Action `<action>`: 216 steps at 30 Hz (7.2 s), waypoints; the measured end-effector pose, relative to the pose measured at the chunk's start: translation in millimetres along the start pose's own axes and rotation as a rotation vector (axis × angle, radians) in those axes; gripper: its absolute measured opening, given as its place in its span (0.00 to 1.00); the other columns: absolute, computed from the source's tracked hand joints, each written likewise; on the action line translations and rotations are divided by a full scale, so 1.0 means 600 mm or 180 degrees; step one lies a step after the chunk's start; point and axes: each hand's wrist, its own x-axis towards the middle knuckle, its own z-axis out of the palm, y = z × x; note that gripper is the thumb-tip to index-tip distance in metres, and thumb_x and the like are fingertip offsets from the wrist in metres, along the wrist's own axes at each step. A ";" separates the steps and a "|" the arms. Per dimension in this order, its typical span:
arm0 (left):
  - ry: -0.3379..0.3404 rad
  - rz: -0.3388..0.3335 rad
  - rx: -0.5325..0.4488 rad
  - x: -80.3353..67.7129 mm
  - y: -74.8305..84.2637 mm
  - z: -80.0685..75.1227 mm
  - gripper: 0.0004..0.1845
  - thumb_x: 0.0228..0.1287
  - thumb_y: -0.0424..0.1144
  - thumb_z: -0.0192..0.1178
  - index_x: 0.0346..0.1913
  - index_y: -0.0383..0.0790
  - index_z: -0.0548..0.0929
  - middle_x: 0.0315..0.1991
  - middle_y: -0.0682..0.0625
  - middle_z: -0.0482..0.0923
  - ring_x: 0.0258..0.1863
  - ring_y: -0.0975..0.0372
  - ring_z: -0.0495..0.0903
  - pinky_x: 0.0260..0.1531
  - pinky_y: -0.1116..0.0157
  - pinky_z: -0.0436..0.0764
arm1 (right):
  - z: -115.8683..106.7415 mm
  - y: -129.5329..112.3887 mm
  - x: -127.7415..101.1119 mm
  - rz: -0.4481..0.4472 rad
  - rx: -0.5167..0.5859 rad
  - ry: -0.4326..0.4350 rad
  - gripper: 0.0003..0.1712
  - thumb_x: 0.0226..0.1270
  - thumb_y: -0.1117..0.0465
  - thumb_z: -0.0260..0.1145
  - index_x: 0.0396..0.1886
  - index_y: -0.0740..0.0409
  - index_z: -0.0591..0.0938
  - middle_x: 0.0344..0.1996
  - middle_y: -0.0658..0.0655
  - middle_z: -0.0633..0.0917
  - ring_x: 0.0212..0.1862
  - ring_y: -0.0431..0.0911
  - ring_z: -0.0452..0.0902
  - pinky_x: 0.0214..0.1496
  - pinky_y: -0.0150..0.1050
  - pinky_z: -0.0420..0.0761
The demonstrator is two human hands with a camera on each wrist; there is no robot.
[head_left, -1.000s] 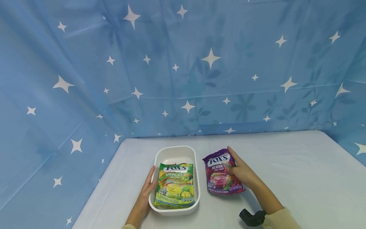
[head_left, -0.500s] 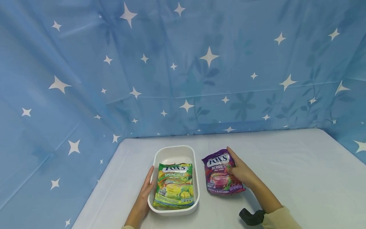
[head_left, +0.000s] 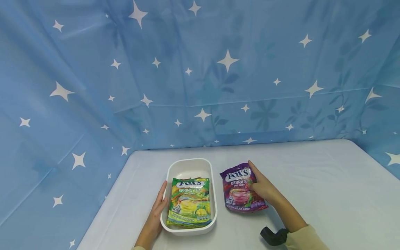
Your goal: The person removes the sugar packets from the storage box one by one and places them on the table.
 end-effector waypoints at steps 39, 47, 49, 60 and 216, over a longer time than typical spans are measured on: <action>-0.0034 0.0009 -0.0057 -0.006 0.000 -0.002 0.31 0.72 0.49 0.37 0.72 0.57 0.39 0.73 0.53 0.27 0.71 0.51 0.24 0.65 0.42 0.30 | 0.009 0.003 0.000 -0.0018 -0.0727 0.0103 0.52 0.48 0.77 0.54 0.71 0.65 0.37 0.68 0.75 0.44 0.69 0.68 0.37 0.68 0.61 0.42; -0.0053 0.0019 -0.0007 -0.004 0.001 -0.004 0.30 0.72 0.49 0.36 0.72 0.58 0.39 0.73 0.54 0.28 0.71 0.52 0.24 0.66 0.42 0.30 | 0.009 0.000 0.000 -0.0034 -0.0820 0.0143 0.51 0.48 0.76 0.55 0.70 0.68 0.39 0.67 0.75 0.45 0.68 0.69 0.39 0.67 0.61 0.44; -0.0049 0.0023 -0.0012 -0.003 0.001 -0.004 0.30 0.72 0.49 0.36 0.72 0.57 0.39 0.73 0.53 0.28 0.71 0.52 0.24 0.66 0.43 0.30 | 0.008 0.001 0.000 -0.0035 -0.0831 0.0149 0.51 0.48 0.76 0.55 0.70 0.68 0.39 0.67 0.76 0.46 0.68 0.69 0.40 0.67 0.61 0.45; -0.0070 0.0025 -0.0066 0.000 0.000 0.000 0.30 0.72 0.47 0.37 0.72 0.56 0.39 0.73 0.53 0.28 0.71 0.52 0.25 0.66 0.43 0.30 | 0.004 0.006 0.000 -0.0043 -0.0980 0.0199 0.51 0.48 0.73 0.57 0.70 0.69 0.41 0.65 0.78 0.50 0.66 0.71 0.45 0.65 0.64 0.49; 0.0056 0.0215 0.0069 0.004 -0.015 -0.004 0.29 0.71 0.46 0.38 0.71 0.60 0.45 0.74 0.54 0.34 0.72 0.52 0.30 0.66 0.42 0.33 | 0.192 -0.169 -0.039 -0.0859 -0.0986 -0.0335 0.43 0.63 0.56 0.61 0.72 0.54 0.50 0.70 0.68 0.47 0.67 0.68 0.50 0.59 0.69 0.59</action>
